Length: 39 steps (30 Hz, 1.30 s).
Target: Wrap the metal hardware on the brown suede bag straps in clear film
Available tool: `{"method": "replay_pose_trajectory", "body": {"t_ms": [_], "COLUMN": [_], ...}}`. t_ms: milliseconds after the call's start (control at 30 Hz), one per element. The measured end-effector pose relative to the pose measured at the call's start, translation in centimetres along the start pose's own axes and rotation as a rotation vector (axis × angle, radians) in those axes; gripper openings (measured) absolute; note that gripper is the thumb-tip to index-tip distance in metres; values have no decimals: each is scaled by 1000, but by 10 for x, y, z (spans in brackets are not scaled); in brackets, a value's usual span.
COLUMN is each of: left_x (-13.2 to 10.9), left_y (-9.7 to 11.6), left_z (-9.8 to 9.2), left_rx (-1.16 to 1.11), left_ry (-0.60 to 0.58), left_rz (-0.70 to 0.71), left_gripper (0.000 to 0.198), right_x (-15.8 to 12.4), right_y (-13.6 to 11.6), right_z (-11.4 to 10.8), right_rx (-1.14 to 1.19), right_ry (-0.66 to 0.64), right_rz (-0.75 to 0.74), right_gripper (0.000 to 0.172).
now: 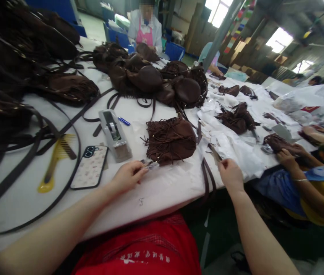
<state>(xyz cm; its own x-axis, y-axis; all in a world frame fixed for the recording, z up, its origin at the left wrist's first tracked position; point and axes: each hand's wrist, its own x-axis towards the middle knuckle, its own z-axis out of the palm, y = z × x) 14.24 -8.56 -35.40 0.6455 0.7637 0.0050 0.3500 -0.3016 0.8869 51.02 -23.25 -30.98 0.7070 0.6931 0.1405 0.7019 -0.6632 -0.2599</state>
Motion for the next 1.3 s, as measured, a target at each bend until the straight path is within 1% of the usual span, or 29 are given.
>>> {"method": "replay_pose_trajectory", "body": {"t_ms": [33, 67, 100, 133, 200, 267, 333, 400, 533, 633, 700, 767, 833, 867, 967, 1033, 1100, 1133, 1233, 1300], "left_x": [0, 0, 0, 0, 0, 1, 1, 2, 2, 0, -2, -3, -3, -2, -1, 0, 1, 1, 1, 0], "left_y": [1, 2, 2, 2, 1, -1, -2, -3, -2, -1, 1, 2, 2, 2, 0, -1, -1, -2, -2, -2], "left_z": [1, 1, 1, 2, 1, 0, -2, -2, 1, 2, 2, 1, -1, -2, -4, -6, -6, -6, -6, -4], "left_rx": [-74, -169, -278, -393, -614, -809, -970, -1076, -1135, -1110, -1038, -933, -840, -807, -757, -736, -717, -708, -676, -624], "left_ry": [-18, -42, -65, -82, -96, -97, -100, -105, -129, -150, -173, -186, -167, -140, -50, -11, -4, -7, -30, -49], "left_rz": [-63, -135, -205, -266, -349, -402, -448, -485, -521, -467, -408, -352, -306, -290, -286, -289, -272, -260, -234, -205], "left_gripper": [30, 31, 32, 34, 36, 35, 32, 27, 23, 27, 34, 41, 43, 43, 39, 36, 34, 34, 35, 36], "right_x": [-9, -20, -34, -48, -79, -104, -120, -126, -126, -128, -130, -130, -129, -129, -131, -133, -133, -132, -121, -109], "right_y": [-14, -29, -46, -64, -97, -121, -136, -143, -155, -173, -187, -199, -205, -205, -197, -186, -176, -173, -171, -177], "right_z": [-4, -6, -7, -7, -2, 8, 21, 34, 51, 60, 65, 69, 72, 72, 67, 61, 55, 51, 42, 37], "right_rx": [140, 312, 457, 556, 679, 761, 796, 794, 862, 1055, 1188, 1259, 1261, 1236, 1121, 1054, 951, 869, 583, 445], "right_ry": [72, 77, 18, -85, -343, -570, -720, -781, -777, -769, -763, -756, -740, -732, -677, -661, -658, -637, -480, -369], "right_rz": [-18, -47, -85, -122, -162, -130, -64, -15, 8, 34, 63, 84, 72, 48, -100, -271, -476, -573, -797, -903], "right_gripper": [29, 35, 38, 36, 30, 32, 37, 39, 39, 37, 36, 34, 34, 34, 37, 39, 40, 37, 18, 15]}}
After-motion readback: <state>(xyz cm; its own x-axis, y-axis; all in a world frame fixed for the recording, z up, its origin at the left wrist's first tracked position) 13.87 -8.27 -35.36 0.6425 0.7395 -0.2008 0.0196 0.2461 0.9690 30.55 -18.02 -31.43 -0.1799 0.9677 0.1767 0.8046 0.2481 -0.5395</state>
